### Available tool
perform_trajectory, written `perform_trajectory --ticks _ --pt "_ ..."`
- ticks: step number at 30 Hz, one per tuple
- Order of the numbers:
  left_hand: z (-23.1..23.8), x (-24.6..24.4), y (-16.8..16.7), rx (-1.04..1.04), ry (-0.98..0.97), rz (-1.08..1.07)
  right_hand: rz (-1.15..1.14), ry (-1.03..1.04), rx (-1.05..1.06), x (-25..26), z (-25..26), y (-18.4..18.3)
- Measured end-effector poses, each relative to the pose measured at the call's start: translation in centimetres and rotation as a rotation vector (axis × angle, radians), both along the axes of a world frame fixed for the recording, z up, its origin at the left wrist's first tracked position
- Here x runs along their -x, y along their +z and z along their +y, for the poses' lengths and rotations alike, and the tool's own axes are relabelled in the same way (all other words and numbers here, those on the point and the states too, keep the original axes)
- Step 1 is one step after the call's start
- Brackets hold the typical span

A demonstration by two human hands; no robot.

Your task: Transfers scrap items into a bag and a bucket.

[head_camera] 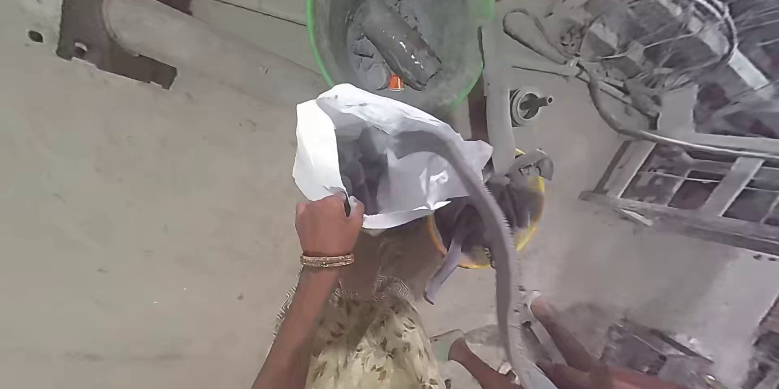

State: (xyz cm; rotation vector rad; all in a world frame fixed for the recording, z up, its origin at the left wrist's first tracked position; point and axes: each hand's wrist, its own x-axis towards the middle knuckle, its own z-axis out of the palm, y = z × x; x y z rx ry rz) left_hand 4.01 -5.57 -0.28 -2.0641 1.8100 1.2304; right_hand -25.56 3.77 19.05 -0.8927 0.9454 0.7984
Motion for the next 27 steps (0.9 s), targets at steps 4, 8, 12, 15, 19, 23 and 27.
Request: perform_trajectory --ticks 4,8,12,15,19,23,27 --pt "2.3 -1.1 -1.4 0.150 -0.047 0.165 -0.026 -0.003 -0.154 -4.8 -5.4 -3.7" --pt "3.6 -2.6 -2.3 0.193 0.018 0.309 -0.094 -0.147 -0.244 -9.4 -10.5 -8.4" --pt "5.1 -5.0 -2.3 0.265 0.097 0.365 -0.257 -0.439 -0.376 -13.5 -12.8 -12.6" --pt "5.8 -6.2 -1.9 0.273 0.134 0.395 -0.215 -0.665 -0.299 -15.7 -13.4 -14.1" --pt "6.4 -7.0 -1.7 0.284 0.147 0.380 -0.114 -0.776 -0.088 -14.8 -13.7 -16.7" --pt "6.8 -8.0 -1.1 0.238 0.129 0.368 0.009 -0.735 0.259 -11.6 -12.1 -16.6" --pt "7.1 -7.8 -1.3 0.228 0.140 0.357 0.200 -0.628 0.670 -9.0 -8.7 -18.7"
